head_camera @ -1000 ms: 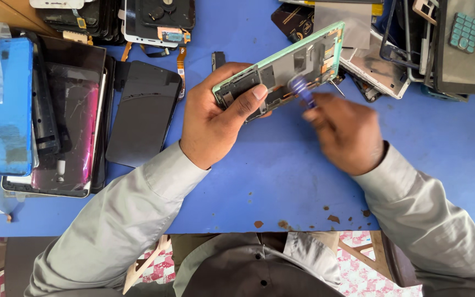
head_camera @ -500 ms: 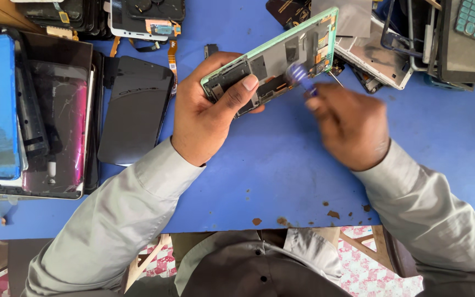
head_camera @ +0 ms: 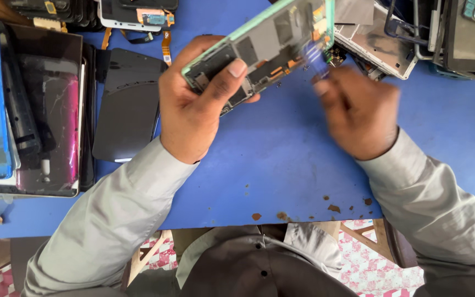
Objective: The person disassembles a smartphone on a workbench, using a screwdriver to remove screws and separate the back housing from the frame. They then hold the opened phone chassis and scrub its interior edges and components with a toothbrush, turning the phone to brush different sides.
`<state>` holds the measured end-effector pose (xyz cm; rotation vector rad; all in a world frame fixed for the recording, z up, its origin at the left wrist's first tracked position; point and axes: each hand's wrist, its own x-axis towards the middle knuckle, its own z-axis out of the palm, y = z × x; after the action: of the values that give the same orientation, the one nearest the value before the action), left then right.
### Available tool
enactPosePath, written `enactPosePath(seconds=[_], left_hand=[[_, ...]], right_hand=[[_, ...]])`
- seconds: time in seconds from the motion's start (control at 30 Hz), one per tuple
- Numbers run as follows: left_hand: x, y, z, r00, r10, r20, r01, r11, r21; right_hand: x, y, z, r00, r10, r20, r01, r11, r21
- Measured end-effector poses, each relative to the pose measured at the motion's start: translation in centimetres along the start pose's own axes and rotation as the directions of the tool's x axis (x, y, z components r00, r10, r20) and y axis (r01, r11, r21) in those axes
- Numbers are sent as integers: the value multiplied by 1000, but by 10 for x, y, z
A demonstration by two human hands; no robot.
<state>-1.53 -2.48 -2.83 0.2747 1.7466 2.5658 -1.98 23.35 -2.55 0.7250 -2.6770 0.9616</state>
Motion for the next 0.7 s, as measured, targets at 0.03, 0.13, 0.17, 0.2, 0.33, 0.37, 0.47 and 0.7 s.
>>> enactPosePath(seconds=[0.03,0.13,0.17,0.2,0.33,0.37,0.47,0.7], left_hand=[[1,1,0,1000,15,-14,-15,1000,-4],[3,3,1,999,9,-46,-10,999,-30],[4,5,1,998,3,-55,-5,999,-41],[5,6,1,998,9,-67,-12,999,-49],[3,11,0,994,0,-105,-8,997,-77],[2,11,-1,993,-5,-114,-4,997,-81],[0,7,-3,998,54,-12,-54,999,5],[-6,3,-4,983,116,141,-154,941,301]], right_hand=[[1,0,1,999,-36,37,37,999,-13],[4,-3,3,985,-167,45,168,985,-33],[5,-2,1,996,-93,13,93,994,-65],[7,0,-2,1000,-19,-19,17,995,-95],[7,6,-12,980,123,-154,-101,984,144],[6,8,-13,974,149,-172,-113,972,206],[2,10,-10,979,137,-153,-107,976,188],[1,7,-4,993,82,-90,-74,994,86]])
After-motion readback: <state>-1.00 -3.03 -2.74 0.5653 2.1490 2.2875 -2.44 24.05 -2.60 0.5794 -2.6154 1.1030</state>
